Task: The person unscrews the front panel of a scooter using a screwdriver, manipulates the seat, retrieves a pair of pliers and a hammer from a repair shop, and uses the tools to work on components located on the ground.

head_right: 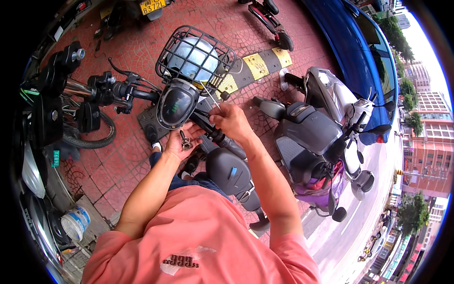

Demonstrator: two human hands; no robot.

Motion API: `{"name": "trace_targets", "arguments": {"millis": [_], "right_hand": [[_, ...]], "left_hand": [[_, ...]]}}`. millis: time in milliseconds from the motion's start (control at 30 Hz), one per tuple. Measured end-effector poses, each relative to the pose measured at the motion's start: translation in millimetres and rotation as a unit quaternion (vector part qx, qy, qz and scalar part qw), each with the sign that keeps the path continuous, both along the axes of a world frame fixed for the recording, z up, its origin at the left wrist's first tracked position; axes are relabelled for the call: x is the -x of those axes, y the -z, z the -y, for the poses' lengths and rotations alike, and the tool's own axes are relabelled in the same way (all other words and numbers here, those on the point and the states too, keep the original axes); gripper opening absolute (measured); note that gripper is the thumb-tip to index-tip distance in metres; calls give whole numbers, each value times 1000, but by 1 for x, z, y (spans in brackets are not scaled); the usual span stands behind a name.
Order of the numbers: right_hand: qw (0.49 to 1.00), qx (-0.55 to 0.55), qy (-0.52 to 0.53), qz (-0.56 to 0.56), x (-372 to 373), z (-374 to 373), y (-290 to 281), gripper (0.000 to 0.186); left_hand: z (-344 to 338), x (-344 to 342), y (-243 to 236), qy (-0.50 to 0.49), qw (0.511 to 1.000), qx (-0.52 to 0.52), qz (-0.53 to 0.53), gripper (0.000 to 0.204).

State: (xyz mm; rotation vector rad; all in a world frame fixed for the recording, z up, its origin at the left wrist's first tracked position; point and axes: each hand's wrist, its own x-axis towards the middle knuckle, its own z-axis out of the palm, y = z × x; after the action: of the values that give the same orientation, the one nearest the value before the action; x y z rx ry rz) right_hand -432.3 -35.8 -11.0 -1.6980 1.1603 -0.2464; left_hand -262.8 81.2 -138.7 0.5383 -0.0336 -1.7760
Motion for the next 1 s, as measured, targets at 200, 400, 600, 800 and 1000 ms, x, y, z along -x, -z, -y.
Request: {"name": "trace_targets", "arguments": {"millis": [200, 400, 600, 800, 1000], "right_hand": [[983, 167, -51, -55, 4, -5, 6, 18], [943, 303, -117, -77, 2, -14, 2, 14], [955, 247, -143, -80, 1, -8, 5, 17], [959, 223, -147, -99, 1, -4, 4, 18], [969, 179, -139, -97, 6, 2, 6, 19]], "left_hand": [[1, 5, 28, -90, 994, -28, 47, 32], [10, 8, 17, -24, 995, -69, -73, 34], [30, 6, 55, 82, 992, 51, -80, 23], [39, 7, 57, 62, 996, 49, -50, 21], [35, 8, 57, 76, 997, -3, -24, 24]]}}
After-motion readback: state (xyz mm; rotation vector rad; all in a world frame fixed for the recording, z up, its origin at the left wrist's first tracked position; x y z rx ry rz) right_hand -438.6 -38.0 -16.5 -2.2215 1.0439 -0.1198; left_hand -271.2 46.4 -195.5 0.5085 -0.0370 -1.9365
